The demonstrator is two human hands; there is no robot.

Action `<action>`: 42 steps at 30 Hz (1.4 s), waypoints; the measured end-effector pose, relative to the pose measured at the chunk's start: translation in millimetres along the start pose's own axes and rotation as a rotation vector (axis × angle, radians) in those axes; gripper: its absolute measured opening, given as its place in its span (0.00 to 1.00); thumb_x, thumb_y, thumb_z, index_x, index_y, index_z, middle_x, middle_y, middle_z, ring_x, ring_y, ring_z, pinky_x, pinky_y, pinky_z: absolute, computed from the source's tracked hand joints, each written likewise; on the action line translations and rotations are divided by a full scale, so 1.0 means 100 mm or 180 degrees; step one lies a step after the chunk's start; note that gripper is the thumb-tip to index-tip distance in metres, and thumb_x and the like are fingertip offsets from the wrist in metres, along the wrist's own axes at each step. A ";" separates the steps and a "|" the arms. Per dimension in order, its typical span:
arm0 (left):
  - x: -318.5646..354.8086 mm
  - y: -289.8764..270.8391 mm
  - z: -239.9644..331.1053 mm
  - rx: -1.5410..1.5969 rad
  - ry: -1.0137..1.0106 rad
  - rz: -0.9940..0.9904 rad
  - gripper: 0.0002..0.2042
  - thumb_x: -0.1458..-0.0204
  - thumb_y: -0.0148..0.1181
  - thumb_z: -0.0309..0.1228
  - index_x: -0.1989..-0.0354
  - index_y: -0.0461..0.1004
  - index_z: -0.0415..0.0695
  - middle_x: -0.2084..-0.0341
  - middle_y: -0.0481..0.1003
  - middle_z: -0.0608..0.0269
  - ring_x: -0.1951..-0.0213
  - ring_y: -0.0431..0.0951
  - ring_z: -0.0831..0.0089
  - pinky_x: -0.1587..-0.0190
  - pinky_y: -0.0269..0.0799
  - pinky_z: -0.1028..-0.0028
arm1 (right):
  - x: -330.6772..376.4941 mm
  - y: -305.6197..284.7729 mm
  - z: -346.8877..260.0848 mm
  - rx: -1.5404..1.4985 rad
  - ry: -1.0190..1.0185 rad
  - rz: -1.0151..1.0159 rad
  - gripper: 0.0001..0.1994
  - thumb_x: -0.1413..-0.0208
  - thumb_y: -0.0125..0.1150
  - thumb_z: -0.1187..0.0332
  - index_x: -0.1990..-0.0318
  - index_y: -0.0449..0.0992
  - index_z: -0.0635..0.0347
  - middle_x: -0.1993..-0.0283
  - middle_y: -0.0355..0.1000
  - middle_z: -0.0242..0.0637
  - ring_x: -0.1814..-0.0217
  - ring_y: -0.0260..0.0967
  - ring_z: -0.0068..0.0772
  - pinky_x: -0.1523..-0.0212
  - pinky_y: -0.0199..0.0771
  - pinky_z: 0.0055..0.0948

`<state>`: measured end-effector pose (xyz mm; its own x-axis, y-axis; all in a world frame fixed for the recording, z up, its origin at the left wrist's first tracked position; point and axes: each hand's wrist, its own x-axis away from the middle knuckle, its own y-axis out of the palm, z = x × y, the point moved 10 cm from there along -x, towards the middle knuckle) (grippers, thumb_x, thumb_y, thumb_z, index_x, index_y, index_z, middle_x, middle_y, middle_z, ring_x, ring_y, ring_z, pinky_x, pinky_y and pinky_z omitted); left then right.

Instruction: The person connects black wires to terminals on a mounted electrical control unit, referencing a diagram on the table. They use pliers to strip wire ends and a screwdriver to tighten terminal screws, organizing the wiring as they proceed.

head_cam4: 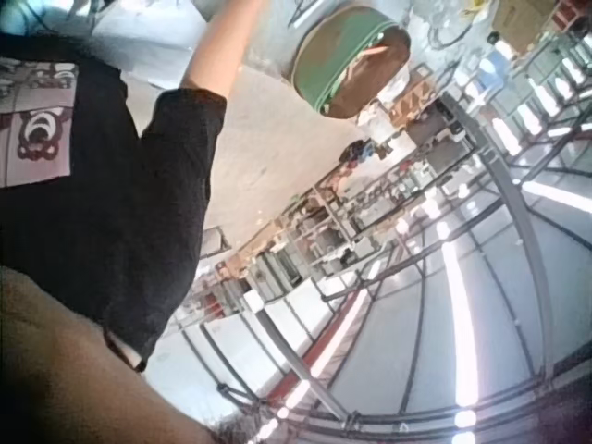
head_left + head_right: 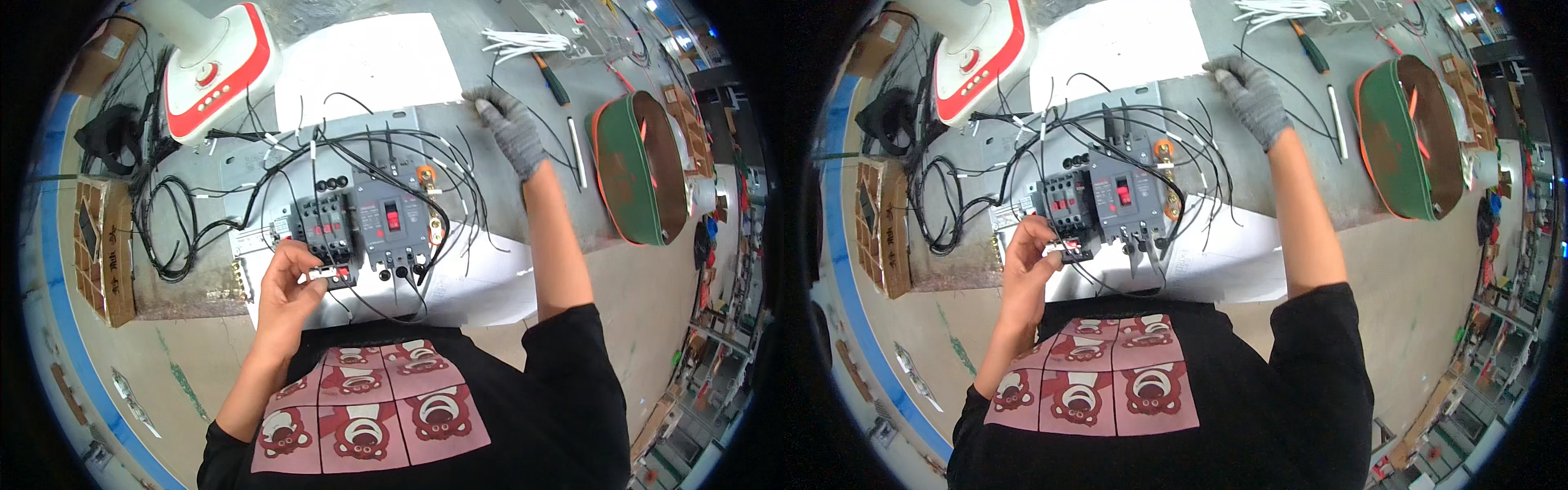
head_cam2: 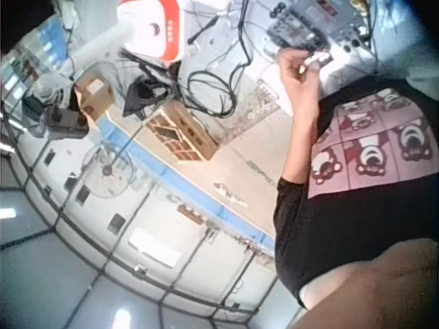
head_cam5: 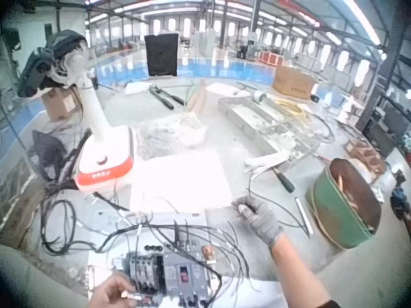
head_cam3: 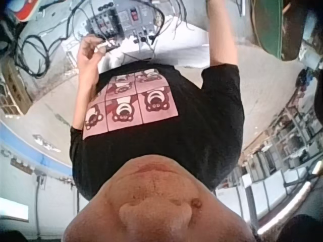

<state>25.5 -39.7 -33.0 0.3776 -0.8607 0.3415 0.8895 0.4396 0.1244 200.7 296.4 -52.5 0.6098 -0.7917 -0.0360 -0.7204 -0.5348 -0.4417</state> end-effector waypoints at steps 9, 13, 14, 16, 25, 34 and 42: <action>0.02 -0.02 0.03 0.0119 -0.0040 0.0009 0.15 0.57 0.57 0.13 0.63 0.67 0.45 0.61 0.58 0.69 0.63 0.62 0.82 0.59 0.61 0.82 | 0.26 0.00 0.08 0.0399 0.0009 0.0807 0.08 0.41 0.54 0.72 0.60 0.77 0.64 0.67 0.75 0.41 0.65 0.70 0.29 0.59 0.71 0.27; 0.01 -0.02 0.03 0.0138 -0.0143 0.0019 0.15 0.58 0.56 0.12 0.63 0.67 0.44 0.60 0.57 0.68 0.63 0.62 0.82 0.59 0.62 0.82 | 0.22 -0.01 0.18 0.0296 -0.0177 0.0818 0.08 0.41 0.53 0.73 0.60 0.77 0.64 0.66 0.75 0.41 0.65 0.71 0.29 0.59 0.71 0.27; 0.01 -0.02 0.03 0.0135 -0.0117 0.0000 0.15 0.58 0.56 0.12 0.63 0.67 0.44 0.60 0.57 0.68 0.64 0.62 0.82 0.59 0.63 0.81 | 0.22 -0.01 0.18 0.0313 -0.0165 0.0812 0.08 0.41 0.53 0.73 0.60 0.77 0.64 0.66 0.75 0.41 0.64 0.71 0.29 0.59 0.71 0.27; 0.01 -0.01 0.03 0.0141 -0.0137 -0.0002 0.15 0.58 0.56 0.12 0.63 0.68 0.44 0.60 0.57 0.68 0.64 0.61 0.82 0.59 0.63 0.81 | 0.23 0.01 0.25 0.0236 -0.0122 0.0811 0.08 0.42 0.53 0.73 0.60 0.78 0.64 0.65 0.75 0.41 0.64 0.71 0.29 0.58 0.71 0.27; 0.00 0.00 0.07 0.0009 -0.0157 -0.0024 0.15 0.58 0.54 0.12 0.63 0.67 0.43 0.60 0.57 0.67 0.63 0.62 0.80 0.57 0.63 0.81 | 0.26 -0.02 0.15 0.0315 -0.0208 0.0860 0.07 0.42 0.54 0.72 0.62 0.78 0.64 0.66 0.75 0.40 0.65 0.71 0.30 0.60 0.71 0.27; -0.01 -0.02 0.00 0.0029 -0.0083 0.0027 0.14 0.59 0.54 0.15 0.64 0.65 0.44 0.60 0.58 0.68 0.59 0.63 0.80 0.56 0.60 0.82 | 0.22 -0.02 0.22 0.0230 -0.0012 0.0811 0.09 0.41 0.56 0.69 0.60 0.78 0.63 0.64 0.77 0.41 0.64 0.74 0.29 0.60 0.73 0.27; 0.01 -0.05 -0.02 0.0045 0.0026 0.0088 0.14 0.59 0.53 0.16 0.63 0.65 0.44 0.62 0.59 0.68 0.58 0.64 0.79 0.55 0.58 0.81 | 0.53 -0.21 -0.07 -0.0511 0.0309 0.0510 0.08 0.41 0.58 0.68 0.60 0.78 0.62 0.66 0.76 0.37 0.65 0.70 0.23 0.56 0.72 0.26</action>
<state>21.9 -42.8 -35.3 0.4040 -0.8503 0.3372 0.8750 0.4667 0.1284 245.6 263.5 -39.4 0.4545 -0.8907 -0.0044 -0.8533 -0.4340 -0.2889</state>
